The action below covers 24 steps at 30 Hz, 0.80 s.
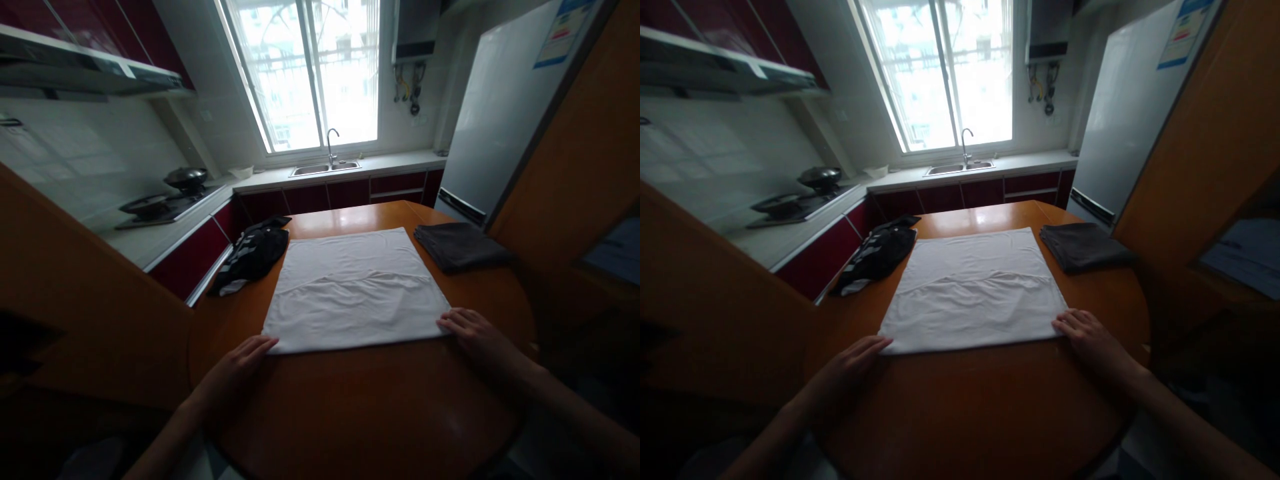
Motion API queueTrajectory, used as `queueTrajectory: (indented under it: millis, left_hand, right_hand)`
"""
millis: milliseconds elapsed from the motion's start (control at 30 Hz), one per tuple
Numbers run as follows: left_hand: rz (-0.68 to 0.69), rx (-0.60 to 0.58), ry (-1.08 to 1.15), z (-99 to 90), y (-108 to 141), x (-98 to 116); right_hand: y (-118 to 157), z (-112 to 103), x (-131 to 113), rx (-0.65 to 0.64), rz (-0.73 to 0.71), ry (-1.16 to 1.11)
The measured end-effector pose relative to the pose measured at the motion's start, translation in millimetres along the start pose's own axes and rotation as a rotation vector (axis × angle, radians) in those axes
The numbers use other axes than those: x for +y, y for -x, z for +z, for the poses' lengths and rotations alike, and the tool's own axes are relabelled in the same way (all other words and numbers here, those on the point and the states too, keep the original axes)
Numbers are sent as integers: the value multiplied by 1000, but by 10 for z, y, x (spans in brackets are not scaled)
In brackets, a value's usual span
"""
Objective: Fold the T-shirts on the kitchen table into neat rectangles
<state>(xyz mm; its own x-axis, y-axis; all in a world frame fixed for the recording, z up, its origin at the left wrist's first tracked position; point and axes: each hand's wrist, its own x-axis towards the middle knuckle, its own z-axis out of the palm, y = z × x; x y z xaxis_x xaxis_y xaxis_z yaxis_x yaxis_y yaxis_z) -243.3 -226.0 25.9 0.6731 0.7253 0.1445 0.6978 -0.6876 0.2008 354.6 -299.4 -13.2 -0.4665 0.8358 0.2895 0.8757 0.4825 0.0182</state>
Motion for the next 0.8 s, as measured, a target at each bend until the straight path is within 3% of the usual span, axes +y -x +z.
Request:
queueTrajectory:
  millis: [267, 633, 800]
  left_hand:
    - [-56, -48, 22, -42, -114, 51]
    - [52, 149, 90, -41, 94, -200]
    - [-21, 158, 176, -144, 228, -126]
  right_hand:
    - [-90, 26, 3, 28, 25, 44]
    - [67, -46, 94, 216, -2, -123]
    - [178, -193, 73, 164, 8, -328]
